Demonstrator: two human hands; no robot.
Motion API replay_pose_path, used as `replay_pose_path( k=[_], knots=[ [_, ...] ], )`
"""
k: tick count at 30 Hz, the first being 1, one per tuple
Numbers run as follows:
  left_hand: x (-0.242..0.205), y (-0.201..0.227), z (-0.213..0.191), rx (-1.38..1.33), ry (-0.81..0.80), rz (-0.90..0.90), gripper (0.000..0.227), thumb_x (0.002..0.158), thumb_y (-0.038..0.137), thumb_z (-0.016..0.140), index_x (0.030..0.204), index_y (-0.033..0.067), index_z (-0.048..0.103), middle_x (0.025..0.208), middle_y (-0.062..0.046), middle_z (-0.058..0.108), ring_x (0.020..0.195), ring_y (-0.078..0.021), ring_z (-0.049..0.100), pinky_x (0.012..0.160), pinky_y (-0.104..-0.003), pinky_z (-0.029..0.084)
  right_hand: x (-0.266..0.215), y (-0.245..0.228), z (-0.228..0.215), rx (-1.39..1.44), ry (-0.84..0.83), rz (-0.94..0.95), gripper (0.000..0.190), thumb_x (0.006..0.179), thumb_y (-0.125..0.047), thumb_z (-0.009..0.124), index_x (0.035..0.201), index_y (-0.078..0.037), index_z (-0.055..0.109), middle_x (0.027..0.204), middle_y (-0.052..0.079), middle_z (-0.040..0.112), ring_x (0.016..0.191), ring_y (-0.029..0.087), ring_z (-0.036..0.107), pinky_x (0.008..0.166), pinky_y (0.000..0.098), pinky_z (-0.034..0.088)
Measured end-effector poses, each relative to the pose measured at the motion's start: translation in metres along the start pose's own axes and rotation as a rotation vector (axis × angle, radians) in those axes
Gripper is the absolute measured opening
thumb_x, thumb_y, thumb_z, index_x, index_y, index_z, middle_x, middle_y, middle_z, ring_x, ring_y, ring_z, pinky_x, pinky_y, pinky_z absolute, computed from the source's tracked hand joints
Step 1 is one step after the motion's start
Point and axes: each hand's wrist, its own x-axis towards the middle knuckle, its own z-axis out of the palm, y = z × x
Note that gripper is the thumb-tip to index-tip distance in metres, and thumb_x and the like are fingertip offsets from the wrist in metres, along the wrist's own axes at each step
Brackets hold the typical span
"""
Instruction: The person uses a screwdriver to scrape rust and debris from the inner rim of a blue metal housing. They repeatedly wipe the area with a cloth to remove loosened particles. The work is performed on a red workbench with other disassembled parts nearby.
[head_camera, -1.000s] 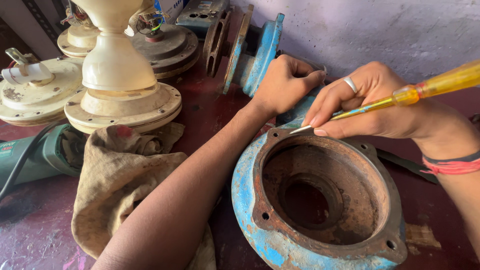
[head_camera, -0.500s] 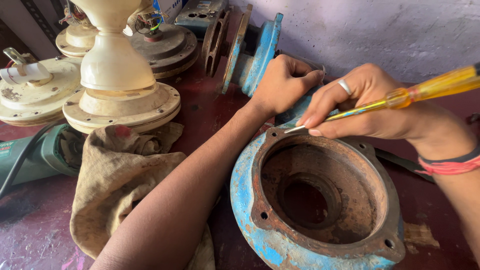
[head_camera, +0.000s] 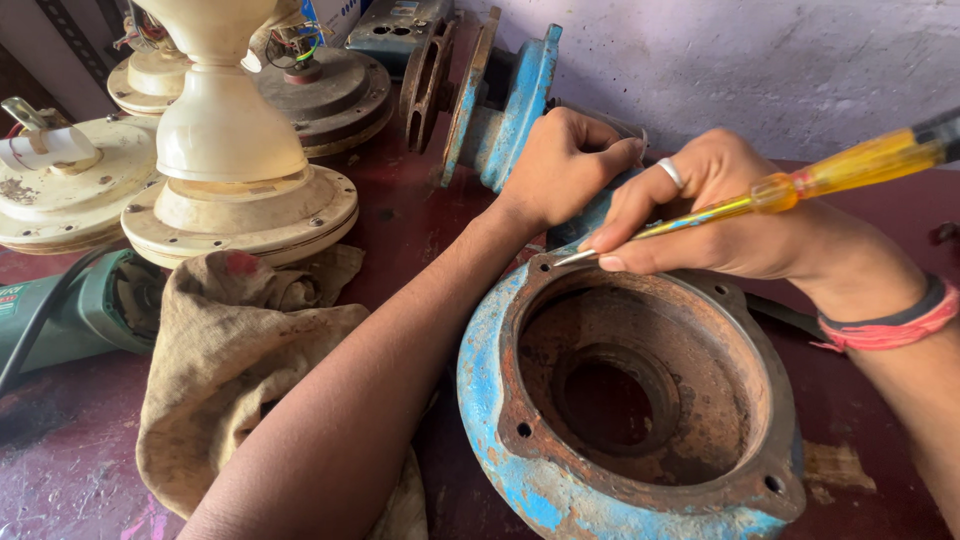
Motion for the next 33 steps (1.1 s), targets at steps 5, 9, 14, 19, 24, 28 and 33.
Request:
replay_pose_path(
  k=[5, 9, 14, 19, 24, 28, 33],
  knots=[
    [0.000, 0.000, -0.001, 0.013, -0.015, -0.020, 0.033, 0.085, 0.032, 0.070, 0.079, 0.0011, 0.080, 0.066, -0.011, 0.075, 0.058, -0.0141, 0.068, 0.059, -0.032, 0.055, -0.001, -0.009, 0.000, -0.053, 0.004, 0.042, 0.013, 0.070, 0.001, 0.082, 0.083, -0.001, 0.083, 0.083, 0.009, 0.084, 0.075, 0.011, 0.077, 0.069, 0.0241, 0.061],
    [-0.001, 0.002, -0.001, 0.009, -0.011, -0.025, 0.033, 0.085, 0.031, 0.070, 0.077, 0.0013, 0.079, 0.062, -0.011, 0.073, 0.054, -0.0141, 0.065, 0.055, -0.033, 0.052, 0.000, -0.012, 0.003, -0.112, 0.025, 0.018, 0.014, 0.071, 0.000, 0.083, 0.084, -0.003, 0.083, 0.080, 0.009, 0.084, 0.072, 0.011, 0.075, 0.066, 0.0237, 0.059],
    [-0.001, -0.001, -0.002, 0.011, -0.016, 0.006, 0.033, 0.086, 0.031, 0.069, 0.077, 0.0004, 0.078, 0.062, -0.011, 0.072, 0.055, -0.0137, 0.065, 0.057, -0.032, 0.053, -0.001, -0.009, 0.001, -0.137, 0.039, 0.047, 0.012, 0.067, 0.000, 0.082, 0.079, -0.002, 0.082, 0.080, 0.008, 0.084, 0.072, 0.011, 0.077, 0.066, 0.0230, 0.061],
    [0.000, -0.001, -0.001, -0.044, -0.009, 0.014, 0.030, 0.085, 0.030, 0.069, 0.080, 0.0028, 0.080, 0.067, -0.008, 0.076, 0.058, -0.0116, 0.070, 0.058, -0.031, 0.056, -0.003, 0.001, -0.001, -0.107, 0.009, 0.018, 0.013, 0.072, -0.001, 0.083, 0.085, -0.002, 0.083, 0.084, 0.009, 0.082, 0.074, 0.012, 0.077, 0.066, 0.0231, 0.060],
    [-0.001, 0.000, -0.002, 0.006, -0.020, -0.031, 0.034, 0.086, 0.032, 0.069, 0.077, 0.0007, 0.079, 0.062, -0.010, 0.073, 0.055, -0.0138, 0.065, 0.057, -0.032, 0.054, -0.006, 0.007, -0.006, -0.071, -0.048, -0.149, 0.010, 0.080, 0.000, 0.082, 0.090, -0.002, 0.083, 0.091, 0.010, 0.084, 0.086, 0.012, 0.080, 0.078, 0.0227, 0.062],
    [-0.001, 0.003, -0.003, 0.020, -0.025, -0.022, 0.034, 0.086, 0.032, 0.069, 0.079, 0.0008, 0.079, 0.063, -0.011, 0.073, 0.056, -0.0143, 0.066, 0.057, -0.032, 0.053, -0.007, 0.016, 0.001, -0.071, 0.022, 0.004, 0.015, 0.076, 0.001, 0.084, 0.091, 0.000, 0.085, 0.087, 0.012, 0.080, 0.075, 0.014, 0.078, 0.066, 0.0246, 0.060],
    [0.000, 0.001, -0.002, -0.011, -0.021, -0.013, 0.033, 0.086, 0.032, 0.069, 0.080, 0.0015, 0.080, 0.065, -0.011, 0.075, 0.058, -0.0129, 0.068, 0.059, -0.031, 0.055, -0.007, 0.017, 0.002, -0.135, 0.049, -0.163, 0.010, 0.069, 0.002, 0.081, 0.077, -0.003, 0.079, 0.081, 0.008, 0.083, 0.076, 0.011, 0.078, 0.069, 0.0232, 0.061]
  ],
)
